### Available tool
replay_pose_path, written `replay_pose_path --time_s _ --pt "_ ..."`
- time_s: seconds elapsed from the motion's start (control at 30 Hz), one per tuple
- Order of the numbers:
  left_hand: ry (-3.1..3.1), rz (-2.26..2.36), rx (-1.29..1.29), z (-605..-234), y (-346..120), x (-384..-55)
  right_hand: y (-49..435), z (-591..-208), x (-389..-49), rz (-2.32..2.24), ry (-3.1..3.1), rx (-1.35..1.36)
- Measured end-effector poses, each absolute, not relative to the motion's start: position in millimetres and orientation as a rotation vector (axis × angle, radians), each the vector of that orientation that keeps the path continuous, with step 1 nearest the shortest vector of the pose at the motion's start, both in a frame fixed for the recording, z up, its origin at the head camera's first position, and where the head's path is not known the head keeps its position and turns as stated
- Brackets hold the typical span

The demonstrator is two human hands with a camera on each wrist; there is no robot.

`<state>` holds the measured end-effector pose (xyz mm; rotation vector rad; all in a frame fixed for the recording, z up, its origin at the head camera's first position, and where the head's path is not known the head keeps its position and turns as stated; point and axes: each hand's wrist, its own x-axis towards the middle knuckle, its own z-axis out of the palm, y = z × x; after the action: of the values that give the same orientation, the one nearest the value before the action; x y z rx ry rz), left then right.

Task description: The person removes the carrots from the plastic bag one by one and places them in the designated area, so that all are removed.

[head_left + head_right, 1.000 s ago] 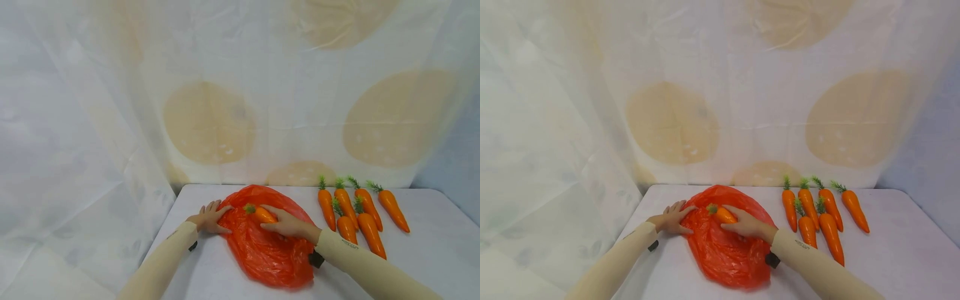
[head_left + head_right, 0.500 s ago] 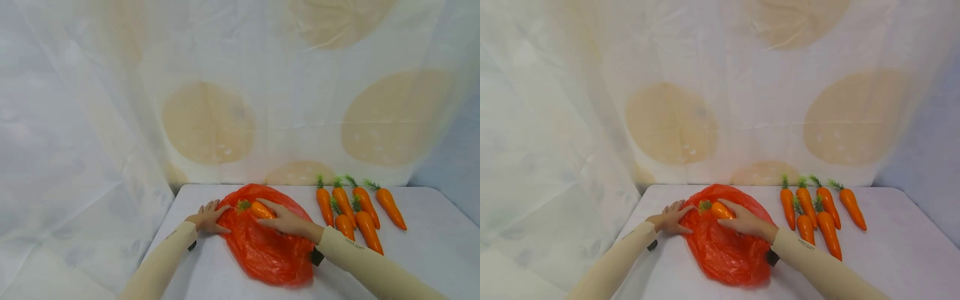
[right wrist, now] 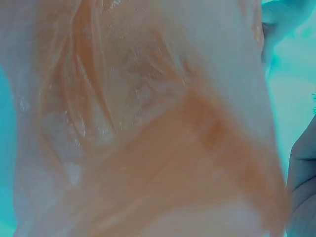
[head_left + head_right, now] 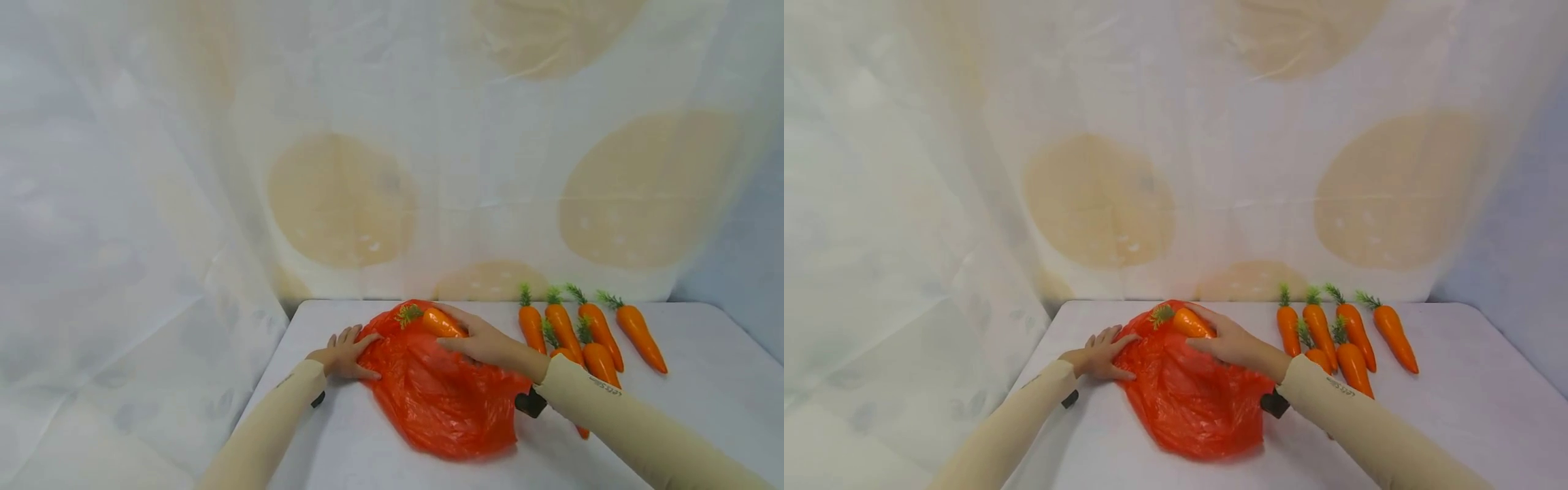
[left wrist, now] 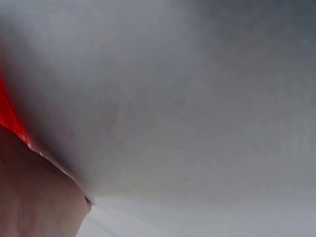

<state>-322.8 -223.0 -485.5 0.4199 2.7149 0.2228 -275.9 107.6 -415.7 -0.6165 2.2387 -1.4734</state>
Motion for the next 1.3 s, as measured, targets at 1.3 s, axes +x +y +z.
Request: replay_pose_path --time_s 1.3 --pt "2.730 0.233 0.440 -488.3 -225.1 -323.2 230.9 -390.0 -261.9 -1.444 2.613 -0.435"
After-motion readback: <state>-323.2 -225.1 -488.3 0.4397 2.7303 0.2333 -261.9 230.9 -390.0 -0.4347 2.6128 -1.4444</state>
